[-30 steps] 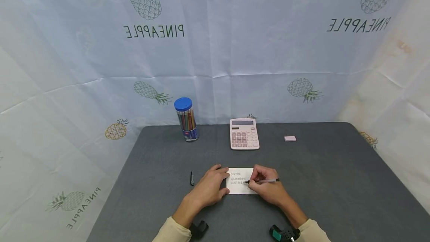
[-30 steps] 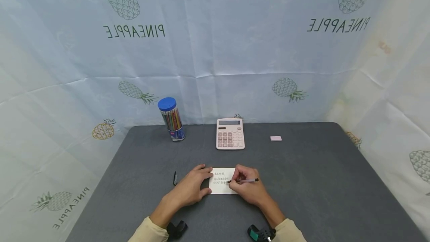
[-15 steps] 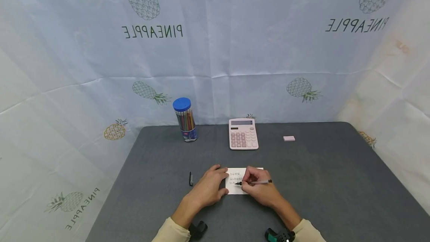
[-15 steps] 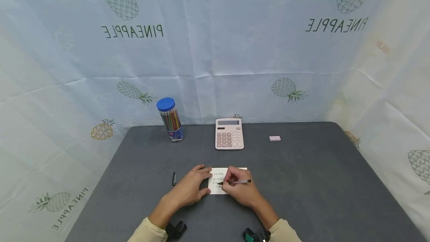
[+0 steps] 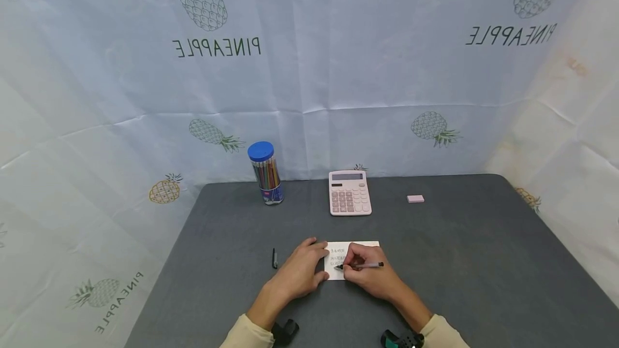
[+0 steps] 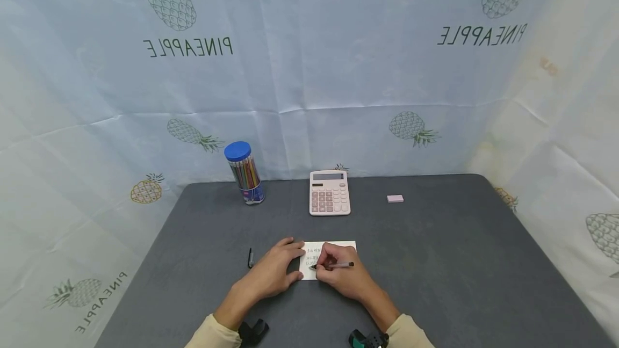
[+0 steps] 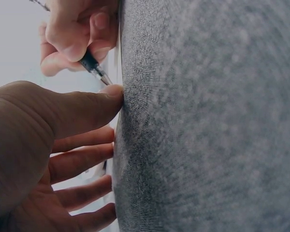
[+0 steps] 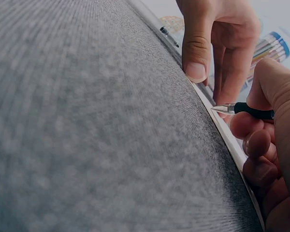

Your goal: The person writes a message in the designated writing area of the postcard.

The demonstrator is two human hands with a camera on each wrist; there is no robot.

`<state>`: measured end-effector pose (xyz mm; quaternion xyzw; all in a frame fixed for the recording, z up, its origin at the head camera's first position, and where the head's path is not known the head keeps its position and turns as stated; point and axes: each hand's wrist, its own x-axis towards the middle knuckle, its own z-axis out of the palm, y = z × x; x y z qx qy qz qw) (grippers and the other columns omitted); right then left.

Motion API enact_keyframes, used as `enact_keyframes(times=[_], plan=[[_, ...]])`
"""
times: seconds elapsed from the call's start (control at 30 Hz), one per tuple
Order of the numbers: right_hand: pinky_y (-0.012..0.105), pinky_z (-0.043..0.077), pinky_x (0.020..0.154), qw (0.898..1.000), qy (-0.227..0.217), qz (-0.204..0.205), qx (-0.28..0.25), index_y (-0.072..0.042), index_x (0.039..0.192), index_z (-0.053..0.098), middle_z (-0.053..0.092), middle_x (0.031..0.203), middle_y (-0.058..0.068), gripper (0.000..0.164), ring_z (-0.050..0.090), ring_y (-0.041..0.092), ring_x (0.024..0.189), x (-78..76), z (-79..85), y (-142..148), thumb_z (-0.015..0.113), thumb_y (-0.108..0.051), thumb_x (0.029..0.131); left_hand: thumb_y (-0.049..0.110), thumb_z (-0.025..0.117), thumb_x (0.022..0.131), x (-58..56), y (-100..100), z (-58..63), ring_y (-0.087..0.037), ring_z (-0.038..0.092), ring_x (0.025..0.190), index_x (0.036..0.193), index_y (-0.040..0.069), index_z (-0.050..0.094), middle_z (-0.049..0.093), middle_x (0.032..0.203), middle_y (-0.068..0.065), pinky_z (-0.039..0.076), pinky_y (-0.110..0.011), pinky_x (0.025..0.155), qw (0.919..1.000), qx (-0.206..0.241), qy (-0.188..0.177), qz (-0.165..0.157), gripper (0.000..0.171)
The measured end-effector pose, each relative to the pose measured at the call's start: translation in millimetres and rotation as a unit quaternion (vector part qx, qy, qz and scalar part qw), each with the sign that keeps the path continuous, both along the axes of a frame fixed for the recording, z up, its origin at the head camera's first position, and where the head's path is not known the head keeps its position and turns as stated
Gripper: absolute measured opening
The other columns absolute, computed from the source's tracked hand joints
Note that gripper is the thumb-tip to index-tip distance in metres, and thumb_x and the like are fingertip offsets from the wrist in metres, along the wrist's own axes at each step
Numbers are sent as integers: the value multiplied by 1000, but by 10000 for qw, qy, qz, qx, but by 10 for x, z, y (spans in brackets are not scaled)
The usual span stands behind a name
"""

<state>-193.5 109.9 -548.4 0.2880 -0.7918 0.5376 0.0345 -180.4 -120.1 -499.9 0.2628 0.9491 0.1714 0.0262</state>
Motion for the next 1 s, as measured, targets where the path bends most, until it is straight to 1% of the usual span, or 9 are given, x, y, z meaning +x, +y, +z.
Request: enact_keyframes(times=[0.17,0.27,0.4,0.63,0.8,1.0], plan=[[15,34,47,9999,29,10,-121,-19,83,66,55,65,-14,31,42,-6,54,7,-4,10,75,10,82,20,90,92,6,5,-1,-38,58,147,134,4,77,69,150,-11,50,-51,123,10000,30,-25,15,47],[15,36,46,9996,-5,-101,-251,-19,82,66,57,64,-12,31,43,-5,53,15,-11,16,75,11,82,20,90,92,8,9,1,-38,58,147,134,4,76,69,151,-11,50,-51,123,10000,34,-56,20,47],[15,36,45,9995,29,-206,-256,-20,81,66,57,64,-12,32,44,-5,53,15,-20,21,76,10,81,20,90,92,9,10,4,-38,57,148,135,4,76,68,151,-11,50,-52,123,9999,40,-95,34,47],[13,32,46,9997,139,-106,-171,-20,80,65,57,66,-15,33,41,-7,53,0,-18,26,74,12,79,19,90,92,12,9,8,-38,58,148,134,4,76,68,151,-11,50,-52,123,9999,96,-80,53,47],[15,35,45,9995,123,-157,-232,-19,80,65,56,65,-15,32,43,-7,53,-1,-23,30,74,12,80,19,91,91,13,12,16,-38,58,148,134,4,76,69,151,-11,50,-52,123,9999,88,-74,64,48],[15,36,45,9996,121,-9,-256,-17,82,66,58,69,-13,31,45,-6,55,-3,-33,32,74,13,80,19,91,91,13,10,9,-38,58,147,134,4,77,69,151,-11,50,-52,123,9999,81,-63,77,48]])
